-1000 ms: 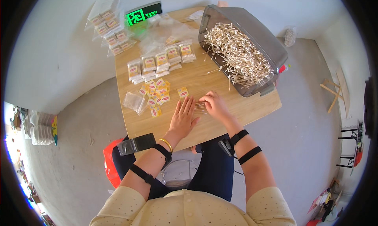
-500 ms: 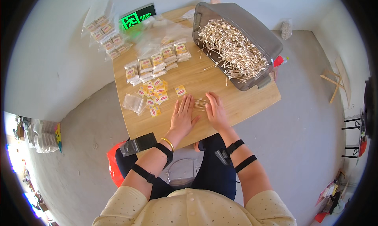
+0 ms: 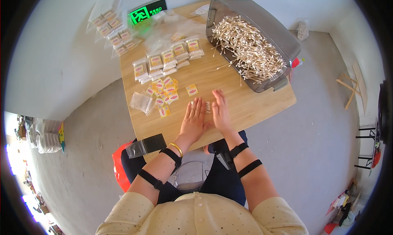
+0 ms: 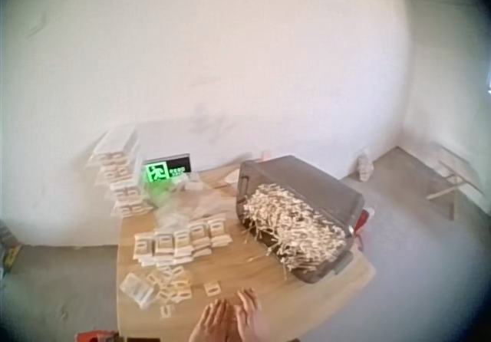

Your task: Manually sort and package cotton swabs into small plastic bags.

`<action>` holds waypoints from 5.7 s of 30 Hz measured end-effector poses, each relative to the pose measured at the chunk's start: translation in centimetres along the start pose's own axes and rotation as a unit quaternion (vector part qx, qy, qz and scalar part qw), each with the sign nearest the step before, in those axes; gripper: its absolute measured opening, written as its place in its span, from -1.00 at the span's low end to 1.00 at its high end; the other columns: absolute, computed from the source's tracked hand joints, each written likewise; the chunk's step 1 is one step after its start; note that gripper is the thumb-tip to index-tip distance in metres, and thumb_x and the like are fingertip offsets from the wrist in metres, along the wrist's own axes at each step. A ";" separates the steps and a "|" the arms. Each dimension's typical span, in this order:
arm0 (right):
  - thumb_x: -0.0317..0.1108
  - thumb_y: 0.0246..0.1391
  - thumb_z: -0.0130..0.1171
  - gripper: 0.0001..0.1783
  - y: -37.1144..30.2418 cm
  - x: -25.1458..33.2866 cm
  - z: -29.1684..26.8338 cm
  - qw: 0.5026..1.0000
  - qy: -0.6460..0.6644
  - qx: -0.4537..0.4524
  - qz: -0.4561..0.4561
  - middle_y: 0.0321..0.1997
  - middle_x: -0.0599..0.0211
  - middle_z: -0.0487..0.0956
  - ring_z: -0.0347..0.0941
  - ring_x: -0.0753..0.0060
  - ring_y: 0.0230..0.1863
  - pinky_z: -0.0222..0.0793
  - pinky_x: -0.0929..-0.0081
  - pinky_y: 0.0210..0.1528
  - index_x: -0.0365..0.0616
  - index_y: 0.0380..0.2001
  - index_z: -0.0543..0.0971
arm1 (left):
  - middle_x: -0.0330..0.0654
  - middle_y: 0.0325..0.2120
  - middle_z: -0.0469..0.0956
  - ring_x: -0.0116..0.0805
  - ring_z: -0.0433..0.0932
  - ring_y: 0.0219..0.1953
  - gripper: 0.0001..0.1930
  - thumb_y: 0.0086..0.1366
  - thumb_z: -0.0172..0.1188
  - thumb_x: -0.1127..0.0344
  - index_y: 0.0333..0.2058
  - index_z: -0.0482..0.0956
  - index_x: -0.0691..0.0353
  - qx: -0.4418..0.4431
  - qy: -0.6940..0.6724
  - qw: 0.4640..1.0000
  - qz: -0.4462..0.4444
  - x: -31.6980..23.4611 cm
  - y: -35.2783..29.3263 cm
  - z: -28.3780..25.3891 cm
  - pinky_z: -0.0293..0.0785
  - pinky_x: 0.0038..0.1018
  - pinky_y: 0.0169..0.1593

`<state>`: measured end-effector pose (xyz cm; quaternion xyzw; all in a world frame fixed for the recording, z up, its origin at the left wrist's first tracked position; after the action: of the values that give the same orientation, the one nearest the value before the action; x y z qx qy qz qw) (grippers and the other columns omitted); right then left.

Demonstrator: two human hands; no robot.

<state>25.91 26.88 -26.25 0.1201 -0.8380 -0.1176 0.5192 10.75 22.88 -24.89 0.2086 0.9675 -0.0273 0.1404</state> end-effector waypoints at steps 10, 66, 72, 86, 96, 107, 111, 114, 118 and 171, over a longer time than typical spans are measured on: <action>-0.39 0.40 -0.15 -0.55 -1.7 0.2 -3.3 0.999 -0.034 -0.004 0.018 0.36 -0.13 0.35 0.16 -0.20 0.47 0.14 0.07 0.46 -0.30 0.28 0.39 | 0.08 0.50 0.00 -0.05 -0.13 0.57 -0.11 0.43 0.02 -0.19 0.46 0.01 0.38 -0.022 0.039 0.999 -0.020 -0.7 0.3 -0.9 -0.33 0.06 0.54; -0.44 0.16 0.16 -0.64 -2.6 1.8 -1.9 0.966 -0.253 -0.060 0.003 0.15 0.21 0.50 0.39 0.07 0.20 0.25 0.10 0.29 -0.08 0.05 0.54 | -0.22 -0.22 0.59 -0.13 0.53 0.01 -0.77 0.15 0.42 0.19 -0.22 0.64 0.02 -0.103 -0.060 0.987 -0.112 3.2 6.0 -4.5 0.13 -0.11 0.28; -0.45 0.15 0.17 -0.63 -2.6 1.7 -2.0 0.966 -0.253 -0.062 0.004 0.15 0.22 0.50 0.40 0.08 0.20 0.24 0.09 0.29 -0.09 0.05 0.54 | -0.24 -0.27 0.60 -0.15 0.53 0.00 -0.86 0.12 0.43 0.16 -0.38 0.70 -0.01 -0.021 -0.051 0.987 -0.148 3.8 6.4 -4.6 0.11 -0.13 0.24; -0.42 0.14 0.17 -0.64 -2.8 1.7 -2.2 0.967 -0.246 -0.072 0.007 0.14 0.22 0.50 0.39 0.08 0.22 0.23 0.09 0.30 -0.08 0.04 0.54 | -0.31 -0.38 0.70 -0.32 0.62 -0.18 -0.89 0.21 0.35 0.19 -0.38 0.71 0.04 0.031 -0.070 0.992 -0.102 4.9 7.7 -5.3 0.19 -0.19 0.14; -0.42 0.17 0.13 -0.67 -2.7 1.8 -2.2 0.966 -0.247 -0.070 0.008 0.14 0.23 0.52 0.39 0.09 0.23 0.22 0.10 0.31 -0.09 0.02 0.56 | -0.22 -0.15 0.57 -0.17 0.51 0.06 -0.80 0.34 0.09 0.46 -0.15 0.62 0.06 -0.016 -0.084 0.996 -0.033 2.3 3.8 -3.6 0.28 -0.13 0.14; -0.19 0.23 0.16 -0.33 -2.7 2.5 -1.8 0.966 -0.252 0.045 -0.043 0.42 0.00 0.29 0.13 -0.04 0.48 -0.01 0.03 0.52 -0.18 0.35 0.30 | 0.09 0.51 -0.07 -0.03 -0.25 0.58 -0.17 0.48 -0.06 -0.15 0.44 0.04 0.44 -0.052 0.022 0.996 -0.072 3.8 -4.1 -1.1 -0.39 0.06 0.55; 0.02 0.27 0.13 -0.11 -2.9 3.0 -0.5 0.955 -0.265 0.121 -0.061 0.55 -0.22 0.06 -0.10 -0.14 0.60 -0.22 0.00 0.61 -0.25 0.48 0.11 | 0.12 0.53 -0.13 -0.04 -0.32 0.59 -0.05 0.47 -0.20 -0.31 0.46 -0.05 0.49 -0.014 0.055 0.995 -0.084 3.4 -3.4 -1.3 -0.46 0.05 0.55; 0.02 0.27 0.10 -0.12 -3.1 2.7 0.8 0.931 -0.331 0.143 -0.054 0.55 -0.27 0.04 -0.15 -0.19 0.61 -0.26 0.00 0.62 -0.26 0.48 0.12 | 0.17 0.52 -0.12 0.05 -0.30 0.58 -0.05 0.46 -0.16 -0.29 0.44 -0.03 0.52 -0.027 0.050 0.995 -0.081 3.5 -2.7 -0.7 -0.46 0.06 0.54; 0.04 0.27 0.06 -0.10 -3.1 2.9 1.9 0.897 -0.375 0.219 -0.080 0.57 -0.27 -0.01 -0.20 -0.18 0.63 -0.31 -0.01 0.62 -0.26 0.49 0.09 | 0.15 0.52 -0.13 -0.01 -0.32 0.59 0.04 0.42 -0.32 -0.44 0.45 -0.03 0.50 -0.031 0.038 0.995 -0.089 3.3 -2.5 0.0 -0.51 0.04 0.55; -0.38 -0.06 0.42 -0.65 -2.3 4.5 1.8 0.960 -0.228 0.117 -0.112 0.03 0.27 0.45 0.34 0.00 0.10 0.27 0.07 0.10 0.00 -0.14 0.63 | -0.05 0.24 0.36 -0.13 0.21 0.43 -0.40 0.22 0.23 0.19 0.20 0.38 0.29 -0.149 -0.090 0.980 -0.099 4.1 -6.6 -1.9 -0.12 -0.02 0.56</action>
<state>22.49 23.43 -23.99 0.2429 -0.9232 -0.1002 0.2805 3.96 18.74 -24.29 0.0856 0.9600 0.0848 0.2527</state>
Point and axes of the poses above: each hand's wrist, its own y-axis towards the middle knuckle, its own z-axis out of the palm, x = y × z, the point moved 1 cm from there along y, towards the middle knuckle
